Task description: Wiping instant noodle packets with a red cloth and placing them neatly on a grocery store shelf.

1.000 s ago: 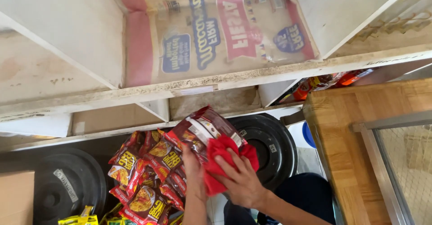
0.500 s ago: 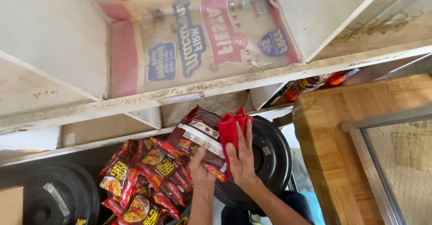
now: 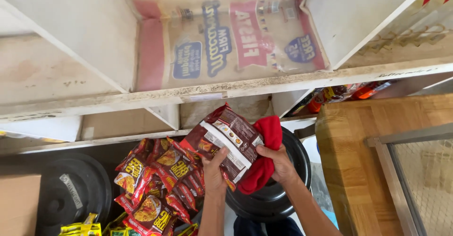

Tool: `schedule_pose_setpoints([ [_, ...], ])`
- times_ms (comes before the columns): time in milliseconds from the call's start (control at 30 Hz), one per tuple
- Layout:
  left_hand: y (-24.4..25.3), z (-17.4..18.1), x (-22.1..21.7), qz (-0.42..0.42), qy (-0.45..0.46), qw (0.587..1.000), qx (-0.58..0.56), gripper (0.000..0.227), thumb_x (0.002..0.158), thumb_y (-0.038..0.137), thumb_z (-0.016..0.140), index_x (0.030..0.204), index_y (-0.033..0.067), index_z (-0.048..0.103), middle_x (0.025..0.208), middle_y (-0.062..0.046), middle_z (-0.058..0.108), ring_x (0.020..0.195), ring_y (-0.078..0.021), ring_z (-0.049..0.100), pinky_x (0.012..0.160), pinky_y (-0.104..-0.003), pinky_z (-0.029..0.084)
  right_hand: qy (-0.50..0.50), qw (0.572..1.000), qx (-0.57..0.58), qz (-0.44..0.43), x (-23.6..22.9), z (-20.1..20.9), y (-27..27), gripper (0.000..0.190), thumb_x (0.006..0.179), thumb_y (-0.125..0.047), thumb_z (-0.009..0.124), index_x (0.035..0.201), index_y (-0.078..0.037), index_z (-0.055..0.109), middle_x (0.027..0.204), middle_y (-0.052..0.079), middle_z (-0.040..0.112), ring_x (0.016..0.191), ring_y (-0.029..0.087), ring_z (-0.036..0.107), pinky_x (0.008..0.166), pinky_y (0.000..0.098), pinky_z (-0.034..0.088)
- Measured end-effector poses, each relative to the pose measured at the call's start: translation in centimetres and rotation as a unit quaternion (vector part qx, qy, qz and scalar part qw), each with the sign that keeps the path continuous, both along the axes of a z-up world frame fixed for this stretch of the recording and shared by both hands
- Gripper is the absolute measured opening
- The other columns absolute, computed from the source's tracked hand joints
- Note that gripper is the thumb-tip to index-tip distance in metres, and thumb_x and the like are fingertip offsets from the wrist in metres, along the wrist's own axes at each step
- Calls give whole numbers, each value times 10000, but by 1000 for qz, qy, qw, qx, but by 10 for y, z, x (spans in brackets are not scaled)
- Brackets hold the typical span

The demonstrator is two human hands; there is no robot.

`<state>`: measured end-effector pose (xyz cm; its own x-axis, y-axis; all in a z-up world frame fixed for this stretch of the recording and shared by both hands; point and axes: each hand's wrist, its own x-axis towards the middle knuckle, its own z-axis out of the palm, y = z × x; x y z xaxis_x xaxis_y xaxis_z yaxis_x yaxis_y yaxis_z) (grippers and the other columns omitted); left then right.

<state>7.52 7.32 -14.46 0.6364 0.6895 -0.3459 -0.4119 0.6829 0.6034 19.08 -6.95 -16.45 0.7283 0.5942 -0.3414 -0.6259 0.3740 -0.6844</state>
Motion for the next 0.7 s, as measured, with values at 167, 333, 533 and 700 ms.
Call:
schedule_pose_setpoints([
  [167, 8, 24, -1, 93, 26, 993, -73, 387, 836, 204, 714, 1190, 84, 614, 1110, -161, 671, 1029, -330, 648, 922, -511, 536, -37, 998, -20, -54, 1, 20, 7, 542, 674, 169, 754, 1201, 50, 699, 1039, 217, 747, 849, 306, 715, 825, 423, 569],
  [333, 13, 30, -13, 141, -35, 989, -26, 371, 959, 400, 669, 1172, 103, 733, 1122, -150, 752, 1036, -327, 722, 935, -517, 579, -113, 991, 3, -75, 5, 26, 10, 573, 565, 164, 846, 1103, -9, 750, 975, 188, 767, 876, 319, 749, 844, 439, 578],
  [533, 9, 61, -29, 138, -49, 989, -31, 514, 960, 450, 636, 1303, 67, 659, 1234, -158, 702, 1125, -345, 670, 982, -556, 533, -170, 981, 65, -70, -6, 62, 10, 659, 525, 174, 861, 1148, 2, 736, 1026, 188, 768, 976, 319, 750, 916, 466, 575],
  [700, -18, 80, -49, 89, 94, 992, 12, 926, 759, 580, 543, 1598, 362, 218, 1572, -89, 294, 1390, -482, 354, 820, -536, 424, -542, 836, -67, -52, -11, 94, -16, 398, 698, -80, 881, 1049, -7, 707, 845, 34, 758, 644, 108, 685, 573, 217, 556],
])
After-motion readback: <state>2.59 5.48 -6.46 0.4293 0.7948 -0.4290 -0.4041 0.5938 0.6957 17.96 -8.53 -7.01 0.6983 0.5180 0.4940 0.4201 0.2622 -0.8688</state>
